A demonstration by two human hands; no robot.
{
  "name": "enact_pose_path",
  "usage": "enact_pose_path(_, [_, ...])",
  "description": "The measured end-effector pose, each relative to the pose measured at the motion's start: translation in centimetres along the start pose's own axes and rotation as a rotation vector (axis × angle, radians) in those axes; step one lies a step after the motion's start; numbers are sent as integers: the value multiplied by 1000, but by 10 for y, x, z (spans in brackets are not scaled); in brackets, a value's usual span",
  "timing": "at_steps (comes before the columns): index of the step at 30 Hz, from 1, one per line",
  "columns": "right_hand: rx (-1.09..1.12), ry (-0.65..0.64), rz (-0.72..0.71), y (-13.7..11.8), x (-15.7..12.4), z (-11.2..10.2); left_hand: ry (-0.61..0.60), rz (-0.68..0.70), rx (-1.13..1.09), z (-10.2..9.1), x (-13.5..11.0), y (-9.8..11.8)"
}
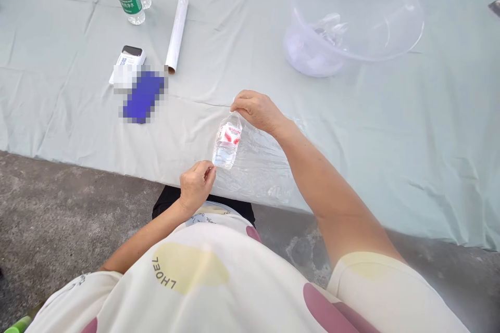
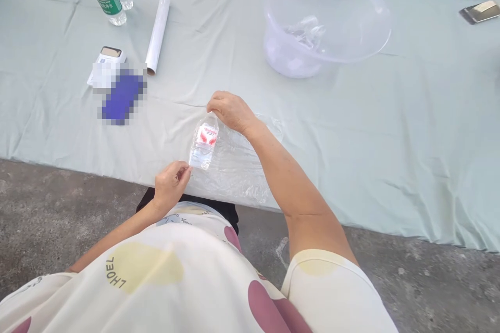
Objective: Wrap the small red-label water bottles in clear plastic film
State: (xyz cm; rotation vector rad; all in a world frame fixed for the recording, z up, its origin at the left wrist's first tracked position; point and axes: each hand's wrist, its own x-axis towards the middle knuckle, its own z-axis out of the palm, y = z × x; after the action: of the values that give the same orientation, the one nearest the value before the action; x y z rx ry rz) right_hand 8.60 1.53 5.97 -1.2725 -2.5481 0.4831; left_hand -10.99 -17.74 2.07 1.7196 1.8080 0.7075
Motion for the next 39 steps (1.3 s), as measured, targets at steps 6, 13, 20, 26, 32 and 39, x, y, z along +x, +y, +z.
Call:
enact_pose_path(6, [107, 103, 9, 19, -27, 11, -13, 276, 156, 6, -3, -1])
enact_pose_path(13, [162, 37, 73, 8, -49, 18, -142, 407, 116, 16, -5, 16])
enact_pose_path(20, [204, 192, 155, -19, -51, 44, -130, 269, -133, 12, -1, 30])
enact_pose_path(26, [206, 440, 249, -29, -46, 74, 166, 540, 170, 11, 8, 15])
enact_pose_path(32, [244, 588, 262, -29, -50, 87, 157, 916, 488, 13, 18, 17])
enact_pose_path(39, [241, 540, 318, -25, -61, 76, -272, 1042, 619, 28, 26, 48])
